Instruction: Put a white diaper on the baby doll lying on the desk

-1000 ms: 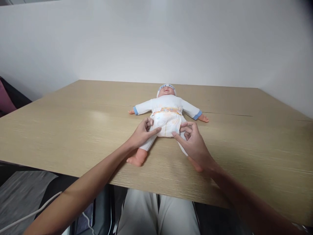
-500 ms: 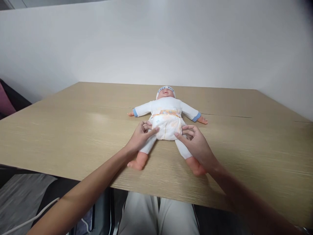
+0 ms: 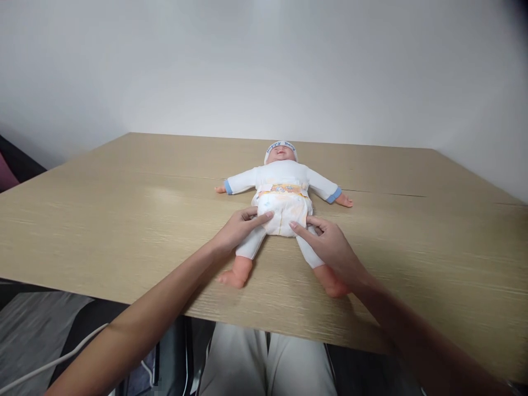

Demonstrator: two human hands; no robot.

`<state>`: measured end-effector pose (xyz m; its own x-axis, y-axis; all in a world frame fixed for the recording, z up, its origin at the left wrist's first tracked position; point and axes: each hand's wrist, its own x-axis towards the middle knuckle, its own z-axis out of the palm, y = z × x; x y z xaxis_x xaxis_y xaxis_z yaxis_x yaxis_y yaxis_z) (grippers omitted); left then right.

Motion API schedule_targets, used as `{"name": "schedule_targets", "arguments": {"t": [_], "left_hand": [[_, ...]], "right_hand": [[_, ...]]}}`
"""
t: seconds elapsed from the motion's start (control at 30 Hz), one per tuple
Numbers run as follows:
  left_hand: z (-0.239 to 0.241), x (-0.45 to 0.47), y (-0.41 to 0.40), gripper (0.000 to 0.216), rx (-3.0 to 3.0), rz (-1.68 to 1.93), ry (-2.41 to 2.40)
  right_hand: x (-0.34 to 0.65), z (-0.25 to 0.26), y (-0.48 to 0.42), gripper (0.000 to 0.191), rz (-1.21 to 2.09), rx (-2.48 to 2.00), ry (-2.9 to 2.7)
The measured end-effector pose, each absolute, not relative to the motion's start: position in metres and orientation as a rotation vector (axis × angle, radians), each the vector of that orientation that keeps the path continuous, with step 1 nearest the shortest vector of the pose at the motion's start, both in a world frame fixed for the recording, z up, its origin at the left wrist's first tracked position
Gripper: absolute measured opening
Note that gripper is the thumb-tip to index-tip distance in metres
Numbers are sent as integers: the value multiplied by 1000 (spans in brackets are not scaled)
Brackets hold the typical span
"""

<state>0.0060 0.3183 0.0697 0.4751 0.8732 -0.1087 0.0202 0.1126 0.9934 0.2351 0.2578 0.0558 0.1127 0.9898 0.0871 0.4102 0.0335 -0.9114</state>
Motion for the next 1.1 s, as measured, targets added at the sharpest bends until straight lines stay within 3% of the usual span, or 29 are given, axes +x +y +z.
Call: {"name": "schedule_targets", "arguments": {"t": [0.17,0.37,0.43,0.67,0.77,0.87,0.93,1.03,1.1], "left_hand": [[66,5,318,51,1284,803,896],[63,-3,323,45,1549,908,1113],[62,-8,325,44,1667,905,1181],[72,-38,336,43,1782,678,1068],[72,-57,361,41,2001,793,1181],[69,-65,403,49,2330,902,1424],[67,-61,432,63,2439,790,1545],[67,-45,462,74,2468,529,1595],[71,-30,470,71,2463,430,1620]], "right_hand": [[239,53,259,52,1002,-1483,-1322],[241,41,258,44,300,-1627,-1536],[242,36,259,43,250,-1609,-1585],[268,53,236,53,696,-1652,-1648],[301,71,242,50,876,-1668,-1730],[339,77,283,52,415,-1750,-1702],[358,73,324,67,89,-1742,-1771],[368,62,378,85,63,-1765,-1953],[362,60,399,72,144,-1775,-2056]]}}
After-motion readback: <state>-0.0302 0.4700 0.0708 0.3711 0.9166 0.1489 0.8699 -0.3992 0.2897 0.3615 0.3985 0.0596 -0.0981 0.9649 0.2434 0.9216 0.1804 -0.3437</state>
